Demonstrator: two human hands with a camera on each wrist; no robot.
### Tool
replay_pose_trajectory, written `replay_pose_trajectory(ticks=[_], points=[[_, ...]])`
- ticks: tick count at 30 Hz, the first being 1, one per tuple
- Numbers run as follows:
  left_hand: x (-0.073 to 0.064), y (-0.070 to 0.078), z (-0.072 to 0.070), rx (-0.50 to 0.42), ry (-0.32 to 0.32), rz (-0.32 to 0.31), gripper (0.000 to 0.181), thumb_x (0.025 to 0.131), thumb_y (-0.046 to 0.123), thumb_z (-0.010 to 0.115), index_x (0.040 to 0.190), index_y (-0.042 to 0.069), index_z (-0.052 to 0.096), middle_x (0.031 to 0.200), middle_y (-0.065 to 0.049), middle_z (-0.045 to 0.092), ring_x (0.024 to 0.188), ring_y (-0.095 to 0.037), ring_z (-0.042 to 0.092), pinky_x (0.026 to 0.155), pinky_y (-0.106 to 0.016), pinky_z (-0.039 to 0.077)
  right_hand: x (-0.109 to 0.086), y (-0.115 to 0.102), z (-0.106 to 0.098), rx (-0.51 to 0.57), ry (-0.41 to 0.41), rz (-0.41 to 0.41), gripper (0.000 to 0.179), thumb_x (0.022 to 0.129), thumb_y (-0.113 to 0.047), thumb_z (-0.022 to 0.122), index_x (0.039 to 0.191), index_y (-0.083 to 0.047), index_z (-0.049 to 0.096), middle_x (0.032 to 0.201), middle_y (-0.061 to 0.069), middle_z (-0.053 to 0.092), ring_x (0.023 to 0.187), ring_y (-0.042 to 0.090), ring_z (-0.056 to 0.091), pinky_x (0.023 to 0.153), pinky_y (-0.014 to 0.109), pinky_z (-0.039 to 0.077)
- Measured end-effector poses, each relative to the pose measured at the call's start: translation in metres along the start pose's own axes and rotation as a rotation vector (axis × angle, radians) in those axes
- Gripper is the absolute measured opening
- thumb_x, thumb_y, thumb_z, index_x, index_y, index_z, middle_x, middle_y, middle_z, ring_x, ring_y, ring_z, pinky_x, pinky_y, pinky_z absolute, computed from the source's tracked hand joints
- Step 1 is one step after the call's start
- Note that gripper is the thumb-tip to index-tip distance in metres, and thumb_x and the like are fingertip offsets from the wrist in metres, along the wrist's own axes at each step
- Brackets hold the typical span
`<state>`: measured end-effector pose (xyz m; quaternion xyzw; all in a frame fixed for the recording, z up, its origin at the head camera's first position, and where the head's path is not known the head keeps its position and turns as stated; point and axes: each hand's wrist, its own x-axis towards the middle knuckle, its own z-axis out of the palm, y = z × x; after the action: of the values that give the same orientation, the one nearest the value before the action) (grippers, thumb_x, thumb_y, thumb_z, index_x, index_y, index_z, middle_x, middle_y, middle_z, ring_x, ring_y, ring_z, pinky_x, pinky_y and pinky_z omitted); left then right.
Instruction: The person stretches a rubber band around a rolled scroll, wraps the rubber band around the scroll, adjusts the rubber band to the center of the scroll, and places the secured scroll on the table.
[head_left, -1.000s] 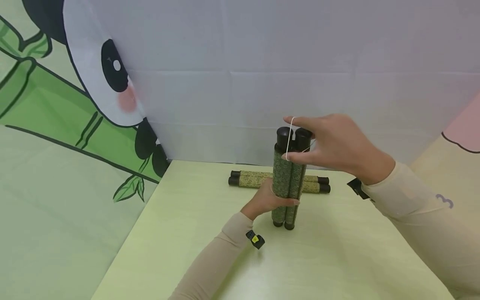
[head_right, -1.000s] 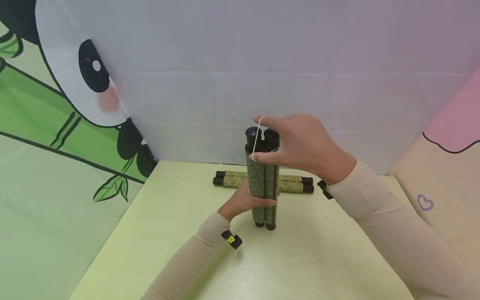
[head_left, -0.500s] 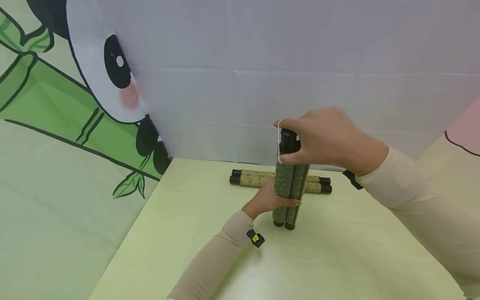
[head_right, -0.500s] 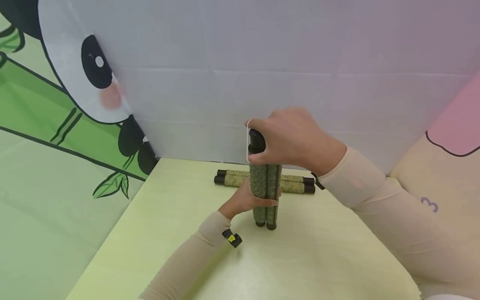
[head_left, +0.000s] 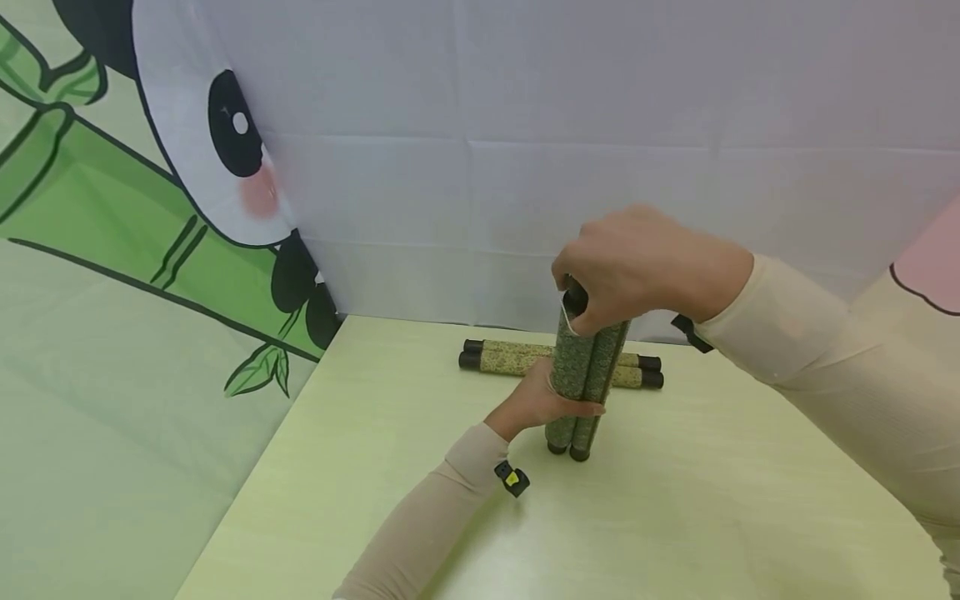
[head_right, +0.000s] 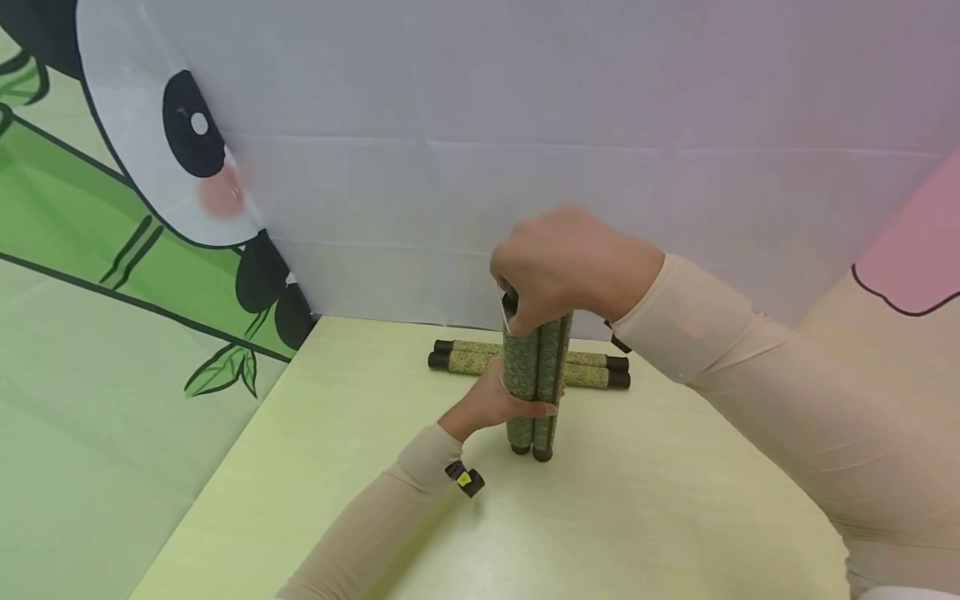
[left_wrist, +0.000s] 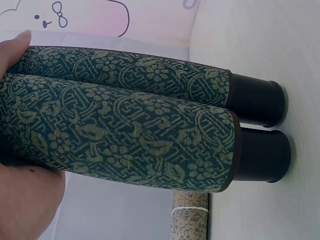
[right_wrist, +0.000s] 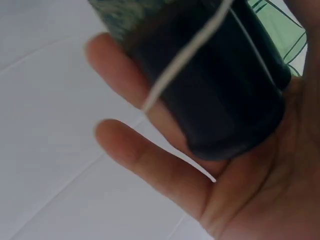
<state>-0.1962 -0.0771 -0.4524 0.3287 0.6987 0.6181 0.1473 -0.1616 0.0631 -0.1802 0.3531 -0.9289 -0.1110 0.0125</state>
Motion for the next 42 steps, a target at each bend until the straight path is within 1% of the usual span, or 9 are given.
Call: replay_pose_trajectory(ticks=[5, 11, 16, 22, 29, 32, 36, 39, 42], points=[[0.000, -0.001, 0.000, 0.004, -0.006, 0.004, 0.050, 0.082, 0.015, 0.086, 0.126, 0.014, 0.063, 0.115, 0.001, 0.068, 0.103, -0.014, 0.066, 0.089, -0.032, 0.056, 0.006, -0.004, -0.014, 0.021, -0.170, -0.032, 0.023, 0.078, -0.030, 0.081, 0.098, -0.021, 0.077, 0.083, -0.004, 0.066, 0.068, 0.015, 0.059, 0.057, 0.034, 0.050], [-0.003, -0.002, 0.001, -0.016, -0.016, 0.005, 0.052, 0.083, 0.013, 0.085, 0.129, 0.013, 0.061, 0.116, 0.000, 0.068, 0.103, -0.015, 0.067, 0.089, -0.033, 0.057, 0.006, 0.002, -0.017, 0.111, -0.256, -0.055, 0.019, 0.078, -0.021, 0.078, 0.096, -0.022, 0.073, 0.086, -0.004, 0.065, 0.071, 0.016, 0.060, 0.060, 0.033, 0.050], [-0.004, -0.003, 0.003, -0.012, -0.018, 0.009, 0.049, 0.083, 0.012, 0.086, 0.126, 0.012, 0.064, 0.112, 0.000, 0.069, 0.099, -0.015, 0.068, 0.086, -0.033, 0.058, 0.003, 0.013, -0.014, 0.227, -0.291, -0.088, 0.021, 0.081, -0.016, 0.074, 0.101, -0.021, 0.071, 0.093, -0.004, 0.065, 0.077, 0.016, 0.060, 0.064, 0.034, 0.052], [-0.003, -0.003, 0.003, -0.010, -0.018, 0.006, 0.046, 0.082, 0.013, 0.086, 0.123, 0.012, 0.066, 0.108, 0.001, 0.071, 0.096, -0.014, 0.069, 0.084, -0.033, 0.058, 0.002, 0.025, -0.013, 0.374, -0.337, -0.149, 0.023, 0.083, -0.009, 0.071, 0.106, -0.015, 0.071, 0.097, -0.001, 0.067, 0.077, 0.016, 0.061, 0.065, 0.034, 0.053], [-0.005, -0.005, 0.001, 0.001, -0.029, 0.025, 0.051, 0.083, 0.013, 0.086, 0.128, 0.011, 0.063, 0.113, 0.000, 0.069, 0.101, -0.014, 0.068, 0.088, -0.033, 0.057, 0.007, 0.035, -0.009, 0.523, -0.407, -0.212, 0.024, 0.087, -0.010, 0.068, 0.111, -0.013, 0.072, 0.100, 0.000, 0.069, 0.081, 0.017, 0.064, 0.070, 0.036, 0.055], [-0.007, -0.006, 0.000, -0.007, -0.016, 0.012, 0.056, 0.082, 0.013, 0.086, 0.132, 0.014, 0.060, 0.117, 0.000, 0.067, 0.105, -0.014, 0.066, 0.091, -0.032, 0.056, 0.008, 0.037, -0.004, 0.567, -0.416, -0.194, 0.018, 0.090, -0.016, 0.070, 0.107, -0.011, 0.072, 0.095, 0.000, 0.069, 0.078, 0.015, 0.061, 0.070, 0.036, 0.052], [-0.009, -0.006, 0.000, -0.039, 0.003, -0.006, 0.059, 0.082, 0.012, 0.086, 0.134, 0.017, 0.058, 0.118, 0.001, 0.066, 0.106, -0.014, 0.066, 0.092, -0.033, 0.055, 0.006, 0.035, 0.005, 0.578, -0.382, -0.136, 0.014, 0.090, -0.023, 0.072, 0.099, -0.011, 0.070, 0.084, 0.000, 0.063, 0.068, 0.012, 0.052, 0.065, 0.034, 0.046], [-0.009, -0.006, 0.000, -0.045, 0.007, 0.006, 0.058, 0.082, 0.011, 0.086, 0.133, 0.016, 0.059, 0.117, 0.000, 0.067, 0.105, -0.015, 0.066, 0.092, -0.033, 0.056, 0.004, 0.035, 0.009, 0.576, -0.355, -0.105, 0.013, 0.090, -0.024, 0.071, 0.095, -0.012, 0.070, 0.079, -0.001, 0.059, 0.065, 0.012, 0.048, 0.062, 0.033, 0.043], [-0.009, -0.006, 0.000, -0.040, 0.003, 0.022, 0.057, 0.082, 0.011, 0.086, 0.133, 0.015, 0.059, 0.117, 0.000, 0.067, 0.106, -0.015, 0.066, 0.092, -0.033, 0.055, 0.002, 0.038, 0.011, 0.601, -0.356, -0.071, 0.011, 0.089, -0.022, 0.070, 0.093, -0.011, 0.070, 0.074, -0.002, 0.054, 0.062, 0.012, 0.044, 0.061, 0.032, 0.041]])
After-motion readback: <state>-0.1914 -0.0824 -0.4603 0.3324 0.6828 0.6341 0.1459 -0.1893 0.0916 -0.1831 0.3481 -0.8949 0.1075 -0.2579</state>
